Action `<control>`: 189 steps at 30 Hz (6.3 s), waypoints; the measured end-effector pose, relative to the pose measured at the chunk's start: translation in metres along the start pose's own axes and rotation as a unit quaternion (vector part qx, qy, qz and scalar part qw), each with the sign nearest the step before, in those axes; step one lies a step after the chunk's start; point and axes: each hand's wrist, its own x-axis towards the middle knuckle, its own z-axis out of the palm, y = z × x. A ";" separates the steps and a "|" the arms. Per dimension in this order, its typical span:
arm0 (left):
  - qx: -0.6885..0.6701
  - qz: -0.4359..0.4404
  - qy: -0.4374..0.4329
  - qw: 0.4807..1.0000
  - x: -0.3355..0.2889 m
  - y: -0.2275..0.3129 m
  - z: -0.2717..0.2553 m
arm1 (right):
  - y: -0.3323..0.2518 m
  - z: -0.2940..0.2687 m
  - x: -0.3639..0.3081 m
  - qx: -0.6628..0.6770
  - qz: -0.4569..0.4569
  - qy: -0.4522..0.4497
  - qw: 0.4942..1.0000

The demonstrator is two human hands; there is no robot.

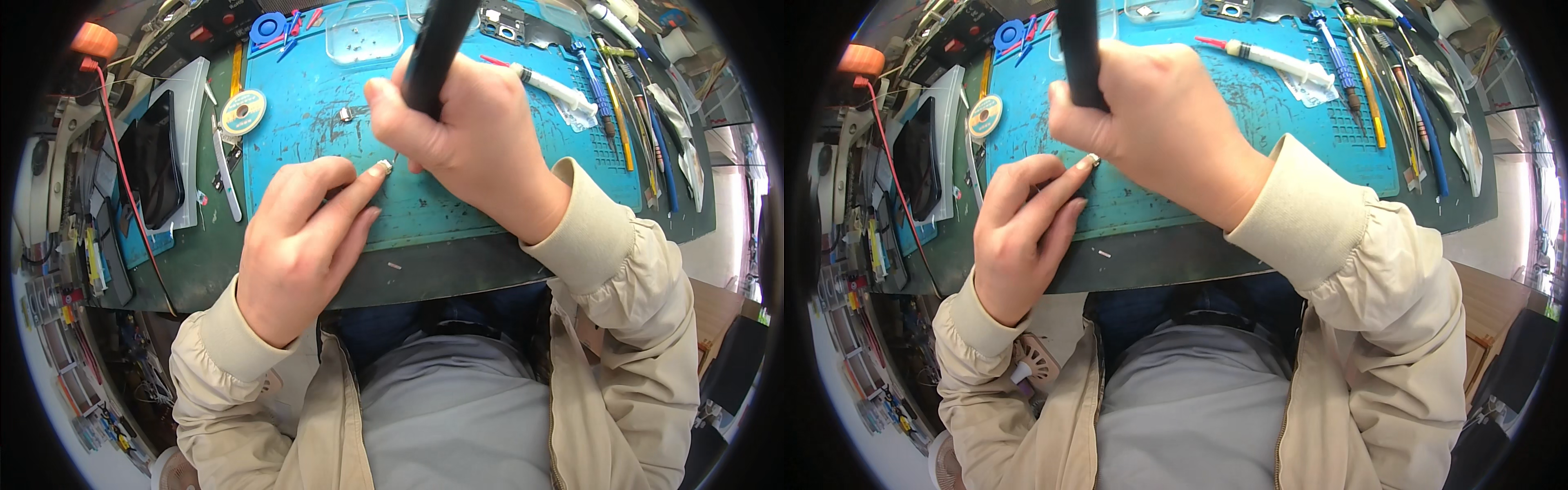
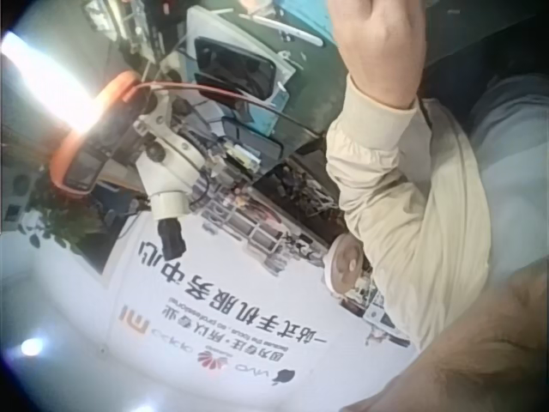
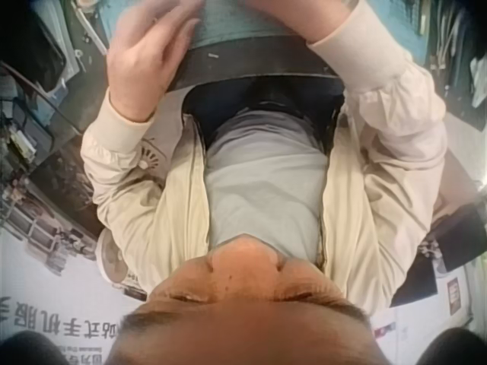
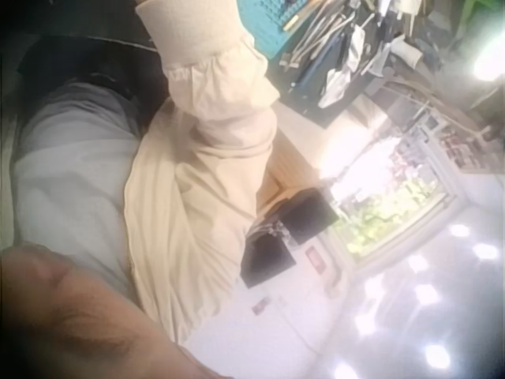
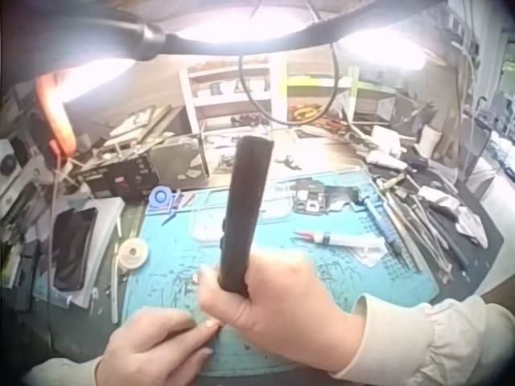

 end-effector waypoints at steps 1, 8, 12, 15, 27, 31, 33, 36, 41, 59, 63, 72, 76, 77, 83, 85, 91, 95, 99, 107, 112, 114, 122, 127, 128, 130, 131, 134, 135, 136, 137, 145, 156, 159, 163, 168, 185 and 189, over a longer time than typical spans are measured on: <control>-0.006 -0.009 0.011 1.000 0.002 -0.001 0.001 | 0.001 0.000 0.000 0.011 0.017 0.010 1.000; -0.023 -0.058 0.039 0.997 0.019 0.002 0.007 | 0.001 -0.005 0.002 0.020 0.053 0.024 0.998; 0.045 0.044 0.038 0.997 0.023 -0.009 0.005 | 0.001 -0.006 0.002 0.019 0.049 0.018 0.998; 0.039 0.055 0.019 0.998 0.026 -0.015 0.003 | 0.001 -0.007 0.001 0.025 0.048 0.017 0.998; 0.008 0.076 0.008 0.997 0.031 -0.025 0.005 | -0.003 -0.005 0.002 0.045 0.066 0.016 0.997; 0.005 0.049 0.025 0.998 0.028 -0.020 0.006 | -0.005 -0.004 0.003 0.044 0.059 0.016 0.997; -0.007 0.043 0.024 0.999 0.029 -0.021 0.007 | -0.006 -0.004 0.002 0.035 0.048 0.016 0.998; -0.044 0.025 0.015 0.999 0.029 -0.024 0.006 | -0.004 -0.003 0.003 0.035 0.021 0.010 0.999; -0.070 0.008 0.001 0.997 0.032 -0.022 0.004 | -0.004 -0.003 0.003 0.023 0.032 -0.005 0.999; -0.083 -0.020 -0.024 0.996 0.033 -0.017 0.000 | -0.007 -0.002 0.005 0.008 0.036 -0.022 0.999; -0.084 -0.019 -0.022 0.996 0.033 -0.017 0.000 | -0.006 -0.002 0.004 0.013 0.037 -0.023 0.999; -0.096 -0.017 -0.001 0.995 0.035 -0.020 0.004 | -0.005 -0.002 0.004 0.012 0.032 -0.022 0.999; -0.116 -0.049 -0.021 0.992 0.036 -0.019 0.000 | -0.005 -0.002 0.004 0.017 0.027 -0.018 0.999; -0.123 -0.056 -0.027 0.990 0.036 -0.019 -0.001 | -0.005 -0.002 0.003 0.023 0.031 -0.013 0.999; -0.129 -0.058 -0.019 0.990 0.036 -0.018 0.001 | -0.004 -0.002 0.003 0.026 0.028 -0.012 0.999; -0.133 -0.057 -0.020 0.989 0.037 -0.018 0.001 | -0.004 -0.003 0.003 0.019 0.026 -0.014 0.999; -0.133 -0.060 -0.021 0.989 0.036 -0.019 0.001 | -0.003 -0.001 0.003 0.021 0.022 -0.014 0.999; -0.139 -0.066 -0.021 0.988 0.038 -0.018 0.001 | -0.004 -0.002 0.003 0.020 0.022 -0.008 1.000; -0.171 -0.120 -0.041 0.977 0.040 -0.016 -0.002 | -0.008 -0.007 0.002 0.009 0.065 -0.031 0.997; -0.180 -0.149 -0.064 0.970 0.046 -0.017 -0.006 | -0.003 -0.001 0.002 0.017 0.010 0.000 1.000; -0.178 -0.146 -0.064 0.971 0.046 -0.017 -0.006 | -0.003 -0.001 0.002 0.012 0.004 0.002 1.000; -0.180 -0.147 -0.062 0.971 0.045 -0.017 -0.005 | -0.002 -0.001 0.002 0.014 0.003 0.002 1.000; -0.178 -0.145 -0.064 0.971 0.046 -0.017 -0.006 | -0.003 -0.001 0.002 0.010 0.012 -0.001 1.000; -0.177 -0.147 -0.066 0.971 0.045 -0.017 -0.006 | -0.003 -0.001 0.002 0.011 0.015 -0.005 1.000; -0.177 -0.147 -0.065 0.971 0.045 -0.017 -0.006 | -0.003 -0.001 0.002 0.010 0.014 -0.006 1.000; -0.177 -0.145 -0.064 0.971 0.045 -0.017 -0.006 | -0.003 -0.001 0.002 0.012 0.014 -0.006 1.000; -0.176 -0.144 -0.064 0.972 0.045 -0.017 -0.006 | -0.003 -0.001 0.002 0.014 0.015 -0.005 1.000; -0.185 -0.146 -0.056 0.970 0.045 -0.017 -0.005 | -0.003 -0.001 0.002 0.016 0.019 -0.001 1.000; -0.184 -0.146 -0.056 0.970 0.044 -0.016 -0.004 | -0.004 -0.001 0.002 0.016 0.020 0.000 1.000; -0.184 -0.145 -0.055 0.971 0.044 -0.016 -0.004 | -0.004 -0.001 0.002 0.018 0.022 -0.002 1.000; -0.183 -0.144 -0.055 0.971 0.044 -0.016 -0.004 | -0.004 -0.002 0.003 0.019 0.024 -0.003 1.000; -0.188 -0.142 -0.049 0.971 0.042 -0.016 -0.003 | -0.006 -0.001 0.003 0.025 0.035 -0.006 0.999; -0.179 -0.115 -0.031 0.977 0.038 -0.018 0.001 | -0.005 -0.002 0.003 0.023 0.027 -0.003 0.999; -0.179 -0.111 -0.028 0.977 0.038 -0.018 0.001 | -0.004 -0.001 0.003 0.028 0.020 0.001 0.999; -0.179 -0.116 -0.029 0.976 0.038 -0.017 0.001 | -0.004 -0.001 0.003 0.024 0.020 0.000 1.000; -0.178 -0.115 -0.031 0.977 0.038 -0.017 0.001 | -0.005 -0.001 0.003 0.031 0.030 -0.001 0.999; -0.113 -0.026 0.012 0.993 0.035 -0.019 0.007 | -0.005 -0.002 0.003 0.017 0.026 -0.011 0.999; -0.112 -0.023 0.008 0.993 0.035 -0.019 0.007 | -0.004 -0.002 0.002 0.017 0.024 -0.009 1.000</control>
